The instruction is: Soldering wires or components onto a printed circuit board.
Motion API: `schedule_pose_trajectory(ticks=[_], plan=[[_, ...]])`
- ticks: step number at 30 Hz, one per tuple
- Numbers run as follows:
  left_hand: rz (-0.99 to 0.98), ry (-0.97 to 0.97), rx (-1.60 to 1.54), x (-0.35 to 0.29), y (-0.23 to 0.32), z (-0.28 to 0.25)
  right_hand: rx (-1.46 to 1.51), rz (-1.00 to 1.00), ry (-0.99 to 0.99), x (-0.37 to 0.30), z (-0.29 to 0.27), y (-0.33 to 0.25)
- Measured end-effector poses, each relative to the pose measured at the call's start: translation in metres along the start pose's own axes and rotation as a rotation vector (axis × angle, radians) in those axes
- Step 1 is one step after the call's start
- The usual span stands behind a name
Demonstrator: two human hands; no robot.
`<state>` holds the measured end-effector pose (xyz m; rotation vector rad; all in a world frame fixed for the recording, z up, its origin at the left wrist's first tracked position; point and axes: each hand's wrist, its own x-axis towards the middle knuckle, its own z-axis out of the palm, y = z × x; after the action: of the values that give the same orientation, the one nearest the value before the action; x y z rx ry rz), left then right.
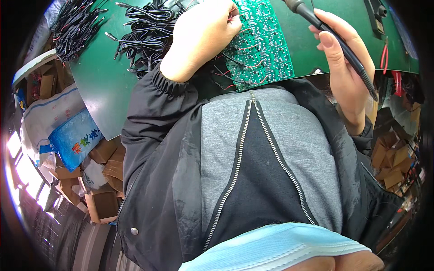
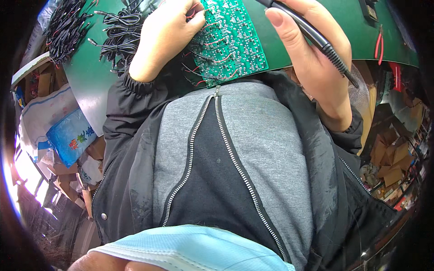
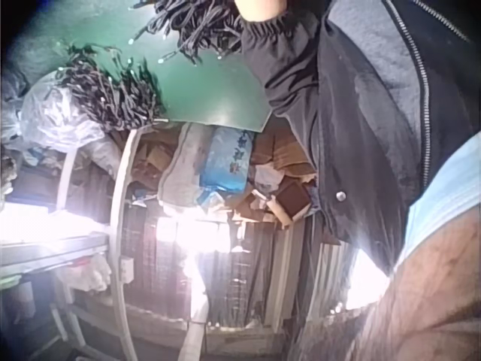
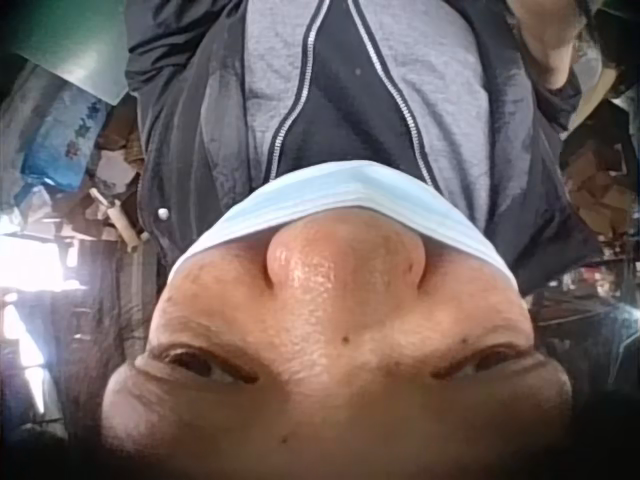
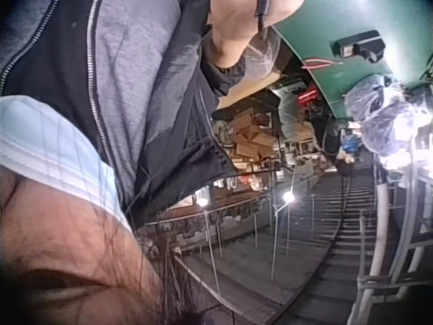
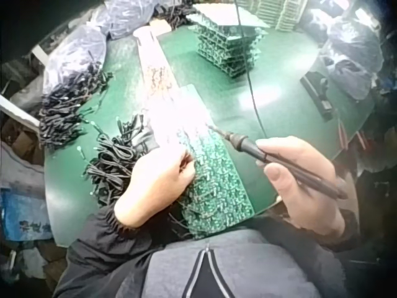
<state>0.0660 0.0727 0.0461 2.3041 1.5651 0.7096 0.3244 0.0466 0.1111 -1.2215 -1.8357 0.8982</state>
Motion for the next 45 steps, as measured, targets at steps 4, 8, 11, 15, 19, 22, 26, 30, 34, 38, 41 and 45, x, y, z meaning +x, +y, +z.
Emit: schedule_pose_trajectory(ticks=[4,8,11,15,19,22,26,30,34,38,41,45], plan=[[-0.006,-0.031,-0.033,0.001,0.004,-0.006,0.147,-0.105,0.052,0.004,0.018,0.020],[0.017,-0.045,-0.183,0.005,0.010,-0.026,0.160,-0.171,0.041,0.020,0.051,0.029],[0.051,-0.032,-0.249,0.004,0.010,-0.030,0.160,-0.271,-0.029,0.035,0.070,0.030],[0.100,0.061,-0.315,-0.001,-0.003,-0.012,0.116,-0.400,0.106,0.045,0.093,0.045],[0.095,-0.027,-0.181,-0.005,-0.011,-0.003,0.220,-0.153,-0.072,0.037,0.087,0.040],[0.113,0.028,-0.197,-0.005,-0.009,0.002,0.100,-0.290,-0.066,0.038,0.082,0.047],[0.045,0.037,-0.188,-0.007,-0.005,0.004,-0.011,-0.376,-0.068,0.038,0.067,0.036],[0.101,0.018,-0.029,-0.005,-0.011,0.014,-0.096,-0.244,0.018,0.025,0.028,0.022],[0.044,-0.037,-0.015,0.000,0.004,0.000,0.063,0.062,0.111,0.002,0.000,0.014],[0.038,0.004,-0.015,0.001,0.007,-0.002,0.077,0.161,0.034,-0.012,-0.006,0.010],[0.030,-0.013,-0.018,0.001,0.010,-0.002,0.083,0.189,-0.018,-0.011,-0.003,0.009],[0.034,-0.016,-0.013,0.001,0.011,-0.001,0.116,0.200,-0.046,-0.009,-0.001,0.012]])
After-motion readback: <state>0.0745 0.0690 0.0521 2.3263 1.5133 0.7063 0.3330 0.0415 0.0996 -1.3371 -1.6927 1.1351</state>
